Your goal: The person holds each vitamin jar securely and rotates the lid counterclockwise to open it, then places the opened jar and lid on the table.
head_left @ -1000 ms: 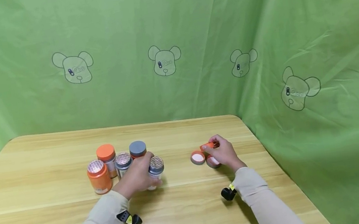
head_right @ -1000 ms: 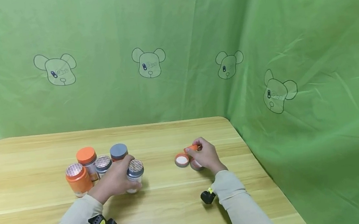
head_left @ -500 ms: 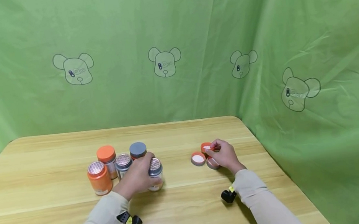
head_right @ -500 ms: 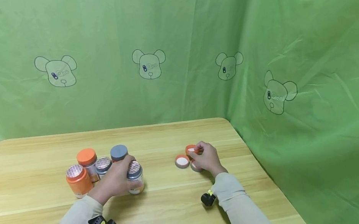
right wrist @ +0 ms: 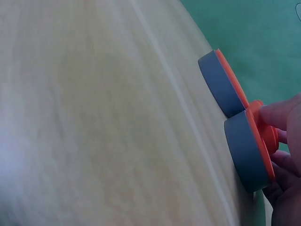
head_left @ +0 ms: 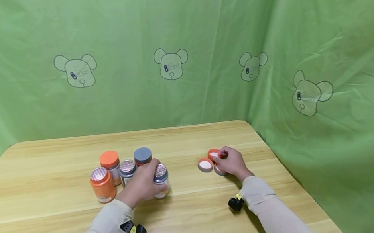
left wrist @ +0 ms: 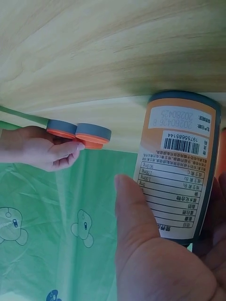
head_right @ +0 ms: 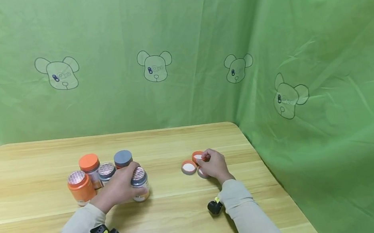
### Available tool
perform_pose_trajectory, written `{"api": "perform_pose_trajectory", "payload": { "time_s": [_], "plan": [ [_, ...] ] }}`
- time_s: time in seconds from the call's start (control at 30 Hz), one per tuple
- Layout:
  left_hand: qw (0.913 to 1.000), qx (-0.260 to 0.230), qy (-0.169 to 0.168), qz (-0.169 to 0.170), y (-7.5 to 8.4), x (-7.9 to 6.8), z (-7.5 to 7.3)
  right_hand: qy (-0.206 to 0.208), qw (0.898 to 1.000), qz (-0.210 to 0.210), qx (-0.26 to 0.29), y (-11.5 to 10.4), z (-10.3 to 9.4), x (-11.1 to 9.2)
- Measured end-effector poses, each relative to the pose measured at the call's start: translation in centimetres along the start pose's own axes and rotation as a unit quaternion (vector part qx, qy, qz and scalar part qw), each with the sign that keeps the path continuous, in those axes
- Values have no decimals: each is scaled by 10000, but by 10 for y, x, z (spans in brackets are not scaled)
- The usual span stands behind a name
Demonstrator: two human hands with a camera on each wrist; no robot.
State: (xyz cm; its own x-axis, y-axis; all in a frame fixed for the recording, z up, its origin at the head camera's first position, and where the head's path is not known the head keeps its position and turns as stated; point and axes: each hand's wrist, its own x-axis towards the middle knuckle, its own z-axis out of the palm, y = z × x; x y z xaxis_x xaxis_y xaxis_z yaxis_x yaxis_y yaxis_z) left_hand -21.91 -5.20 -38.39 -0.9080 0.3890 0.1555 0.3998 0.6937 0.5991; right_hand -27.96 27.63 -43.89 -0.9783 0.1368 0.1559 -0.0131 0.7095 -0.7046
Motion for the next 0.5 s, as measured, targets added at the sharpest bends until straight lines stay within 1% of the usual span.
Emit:
{"api": "perform_pose_trajectory", "payload": {
  "time_s": [0.27, 0.5],
  "plan": [
    [10000, 24, 15, 82, -1, 3, -2, 90, 9999, -73, -67, 0, 2, 3],
    [9999, -36, -88, -91, 0, 1, -1, -14, 9997, -6, -235, -1, 3, 2]
  ]
}}
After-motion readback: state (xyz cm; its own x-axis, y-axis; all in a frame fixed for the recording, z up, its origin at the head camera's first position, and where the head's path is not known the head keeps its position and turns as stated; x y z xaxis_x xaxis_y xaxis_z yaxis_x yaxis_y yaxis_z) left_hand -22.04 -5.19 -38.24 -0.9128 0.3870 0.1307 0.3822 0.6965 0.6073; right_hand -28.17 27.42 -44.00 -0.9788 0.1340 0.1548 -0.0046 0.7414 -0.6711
